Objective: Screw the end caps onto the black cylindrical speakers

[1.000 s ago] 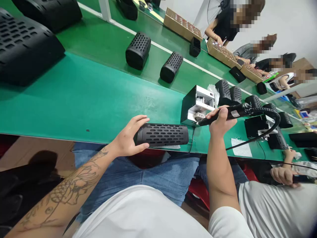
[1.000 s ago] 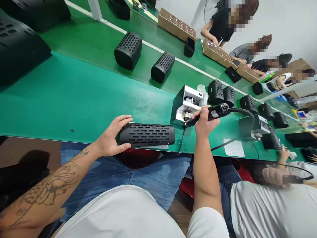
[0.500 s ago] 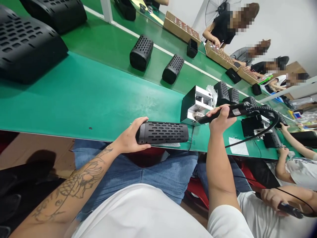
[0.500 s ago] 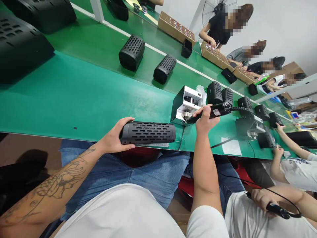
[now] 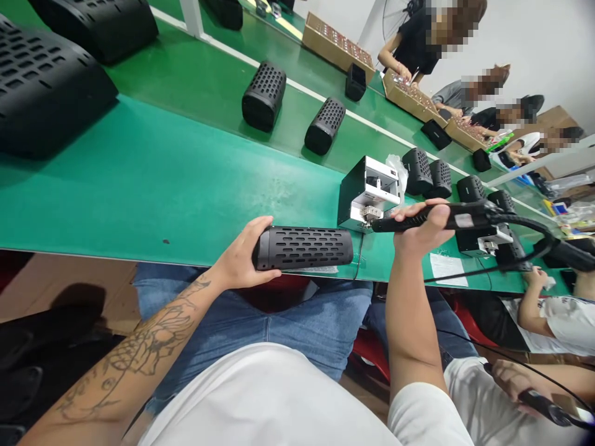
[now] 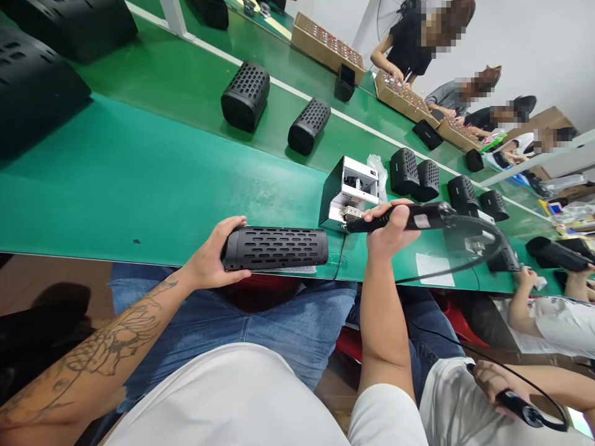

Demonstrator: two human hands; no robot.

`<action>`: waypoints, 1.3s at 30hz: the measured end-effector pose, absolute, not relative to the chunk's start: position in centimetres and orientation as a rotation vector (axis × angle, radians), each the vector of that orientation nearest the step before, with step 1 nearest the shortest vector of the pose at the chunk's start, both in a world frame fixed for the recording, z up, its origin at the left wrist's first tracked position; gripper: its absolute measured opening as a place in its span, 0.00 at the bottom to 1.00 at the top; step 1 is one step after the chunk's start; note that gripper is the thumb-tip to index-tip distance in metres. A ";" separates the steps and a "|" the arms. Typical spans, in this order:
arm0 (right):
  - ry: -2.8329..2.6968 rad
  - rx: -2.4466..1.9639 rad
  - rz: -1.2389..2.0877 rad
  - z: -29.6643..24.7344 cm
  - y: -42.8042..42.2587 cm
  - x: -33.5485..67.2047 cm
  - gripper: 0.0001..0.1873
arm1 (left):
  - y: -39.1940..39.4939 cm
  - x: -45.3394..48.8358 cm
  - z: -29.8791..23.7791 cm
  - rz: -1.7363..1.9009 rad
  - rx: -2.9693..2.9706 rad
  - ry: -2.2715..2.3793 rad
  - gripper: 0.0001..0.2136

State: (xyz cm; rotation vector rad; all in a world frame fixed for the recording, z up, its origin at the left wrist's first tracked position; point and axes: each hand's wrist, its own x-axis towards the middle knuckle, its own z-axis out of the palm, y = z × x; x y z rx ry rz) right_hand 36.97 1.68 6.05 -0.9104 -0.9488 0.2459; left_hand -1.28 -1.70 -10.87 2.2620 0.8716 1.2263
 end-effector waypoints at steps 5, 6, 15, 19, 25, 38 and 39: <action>-1.017 -0.722 0.488 8.6 -4.0 34.2 0.24 | -5.0 1.0 -6.9 1.660 2.392 0.912 0.39; -1.053 -0.669 0.555 8.7 -5.1 33.6 0.24 | -5.9 1.6 -5.6 1.679 2.407 0.912 0.33; -1.197 -0.389 0.902 7.9 -8.9 28.6 0.34 | -9.0 4.7 -0.2 1.272 2.024 0.656 0.07; -1.128 -0.404 0.946 8.3 -9.4 27.3 0.22 | -9.3 4.1 -0.8 1.238 1.777 0.607 0.07; -1.153 -0.455 0.893 8.9 -10.3 26.1 0.20 | -10.5 4.3 -1.4 1.283 1.543 0.616 0.13; -1.243 -0.641 0.674 8.7 -16.1 27.0 0.30 | -10.7 3.8 -2.2 1.619 2.119 0.890 0.03; -1.253 -0.669 0.647 8.6 -16.3 27.0 0.29 | -10.4 3.5 -2.4 1.595 2.236 0.843 0.05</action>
